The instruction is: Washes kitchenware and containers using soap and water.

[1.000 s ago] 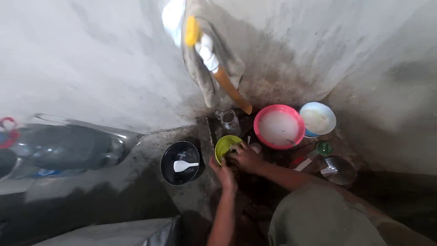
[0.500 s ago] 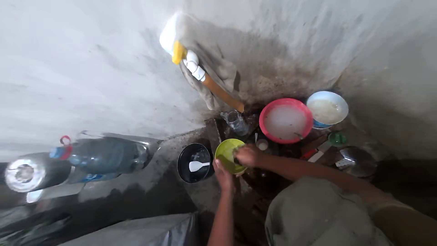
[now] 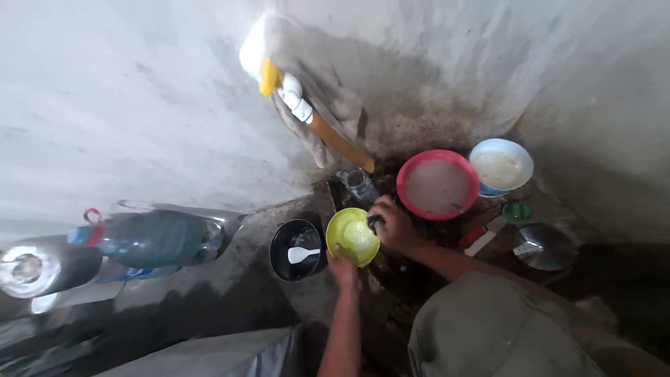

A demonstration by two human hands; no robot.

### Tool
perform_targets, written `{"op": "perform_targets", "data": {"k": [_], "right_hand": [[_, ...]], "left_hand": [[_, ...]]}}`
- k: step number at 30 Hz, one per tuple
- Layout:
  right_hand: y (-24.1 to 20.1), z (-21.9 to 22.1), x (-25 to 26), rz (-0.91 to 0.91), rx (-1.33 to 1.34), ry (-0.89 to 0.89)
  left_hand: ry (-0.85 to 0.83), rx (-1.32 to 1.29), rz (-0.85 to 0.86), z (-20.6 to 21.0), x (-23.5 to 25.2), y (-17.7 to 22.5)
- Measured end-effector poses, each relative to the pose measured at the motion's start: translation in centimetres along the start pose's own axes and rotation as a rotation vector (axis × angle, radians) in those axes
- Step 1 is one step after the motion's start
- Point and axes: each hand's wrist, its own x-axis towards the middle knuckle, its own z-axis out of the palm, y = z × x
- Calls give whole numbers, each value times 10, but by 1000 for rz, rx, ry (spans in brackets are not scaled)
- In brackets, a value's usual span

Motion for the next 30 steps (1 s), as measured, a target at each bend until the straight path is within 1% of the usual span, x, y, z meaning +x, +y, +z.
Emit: {"op": "perform_targets", "data": {"k": [1, 2, 4, 6, 7, 8, 9, 10, 11, 13, 14, 15, 17, 19, 20, 21, 23, 24, 25, 26, 28, 29, 30], "right_hand": [[-4, 2, -4, 34, 110, 110], [-10, 3, -9, 35, 170, 144], [-22, 1, -15, -62, 152, 123], [-30, -10, -2, -155, 124, 118], [-30, -18, 10, -151, 183, 91], [-29, -26, 23, -89, 273, 35], [-27, -33, 34, 44, 373, -46], [-24, -39, 43, 221, 449, -145], [-18, -40, 47, 348, 490, -229], [5, -30, 33, 457, 491, -336], [7, -24, 21, 541, 467, -345], [2, -18, 7, 587, 418, -327], [-2, -3, -22, 614, 315, -250], [-16, 5, -47, 594, 282, -156], [-25, 9, -56, 525, 270, -73], [-30, 14, -62, 400, 235, 7], [-37, 19, -59, 116, 102, 150], [-40, 16, -47, 28, 23, 201], [-44, 8, -29, 3, -34, 199], [-47, -5, -11, 41, -34, 132], [-44, -24, 21, 206, 130, -43], [-38, -26, 27, 286, 206, -85], [-32, -23, 25, 329, 244, -81]], "left_hand": [[-9, -58, -82, 7, -5, 2], [-33, -89, -140, 15, -10, 5], [-153, -121, -203, 28, -22, 8], [-321, -158, -236, 35, -33, 10], [-381, -170, -247, 37, -37, 11], [-431, -174, -262, 38, -40, 13], [-466, -157, -263, 37, -43, 14], [-500, -136, -249, 36, -43, 14], [-531, -118, -221, 34, -42, 13], [-546, -114, -172, 36, -47, 15], [-513, -149, -176, 38, -53, 18], [-454, -204, -197, 41, -58, 21], [-301, -291, -220, 49, -54, 17], [-193, -290, -233, 51, -42, 12], [-178, -281, -227, 48, -38, 12], [-173, -265, -207, 48, -35, 10], [-215, -224, -81, 50, -31, -1], [-264, -205, -21, 51, -32, -9], [-312, -186, -21, 52, -37, -13], [-336, -199, -61, 55, -43, -13], [-377, -238, -124, 56, -52, -11], [-392, -248, -128, 54, -54, -11], [-395, -258, -116, 51, -53, -11]]}}
